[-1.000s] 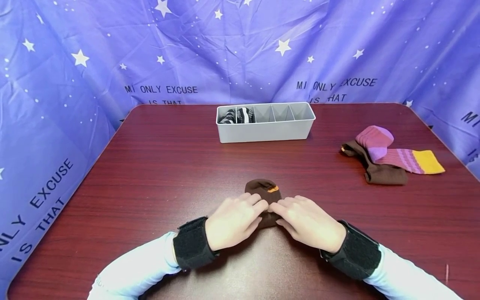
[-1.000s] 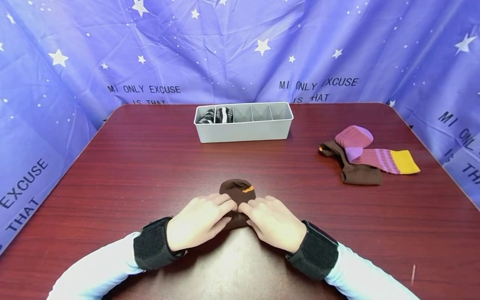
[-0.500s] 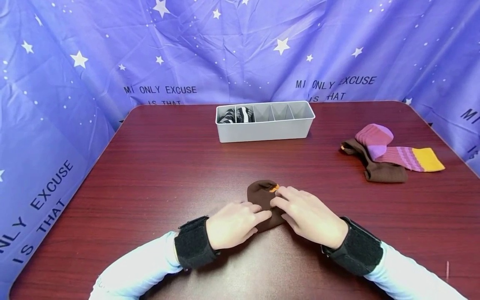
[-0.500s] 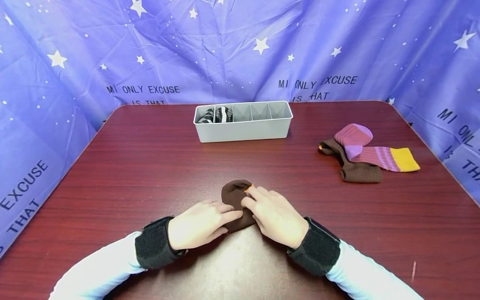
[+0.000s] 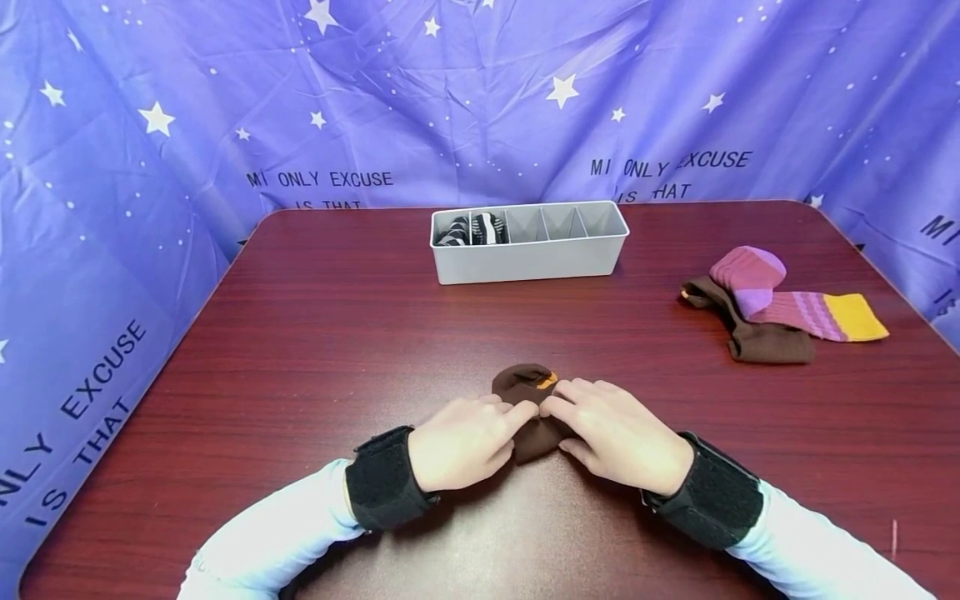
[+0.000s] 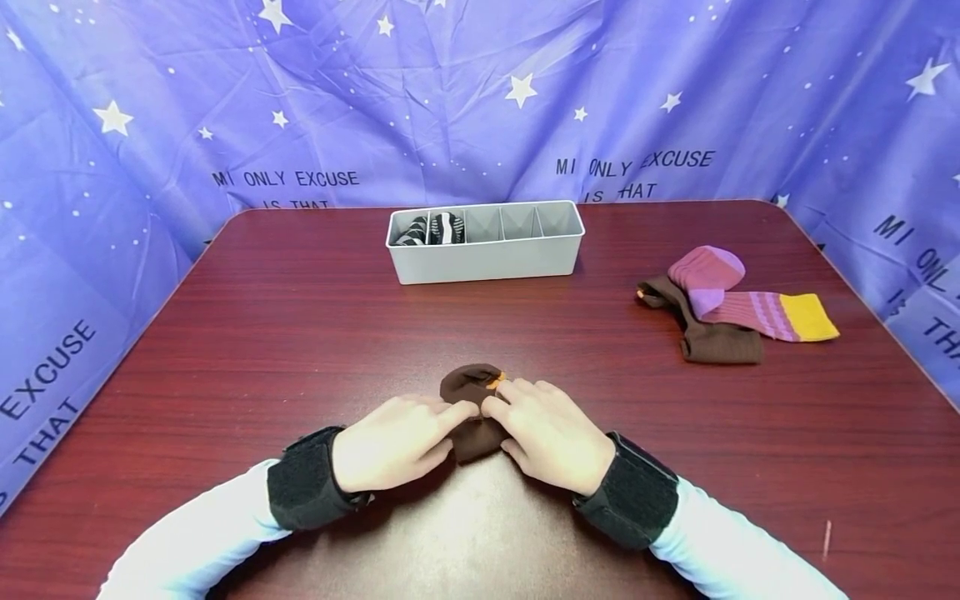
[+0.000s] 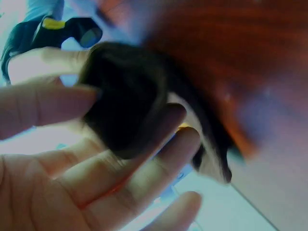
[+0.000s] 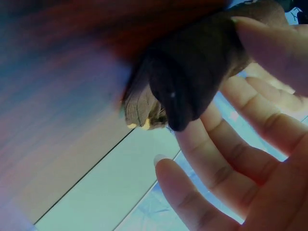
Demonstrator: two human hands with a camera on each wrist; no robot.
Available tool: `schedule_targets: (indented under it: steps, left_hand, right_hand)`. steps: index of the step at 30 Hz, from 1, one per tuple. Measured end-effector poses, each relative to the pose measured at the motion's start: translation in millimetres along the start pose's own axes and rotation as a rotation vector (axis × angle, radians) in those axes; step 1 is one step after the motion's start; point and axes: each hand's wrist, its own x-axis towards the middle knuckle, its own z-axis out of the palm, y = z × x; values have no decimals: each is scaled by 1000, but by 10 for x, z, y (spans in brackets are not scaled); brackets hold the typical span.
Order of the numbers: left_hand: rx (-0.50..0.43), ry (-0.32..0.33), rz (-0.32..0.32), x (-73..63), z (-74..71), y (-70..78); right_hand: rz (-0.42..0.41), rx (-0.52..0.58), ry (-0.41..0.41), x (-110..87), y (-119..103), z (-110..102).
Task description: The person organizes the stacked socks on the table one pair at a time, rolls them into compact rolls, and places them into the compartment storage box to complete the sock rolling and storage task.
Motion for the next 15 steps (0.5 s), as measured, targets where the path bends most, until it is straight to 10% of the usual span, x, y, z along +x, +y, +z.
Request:
schedule_targets:
  steps: [15]
  left_hand:
    - [39,70,-59,18,21,24]
  right_hand:
    - [-11,58,8,-8,-50,17]
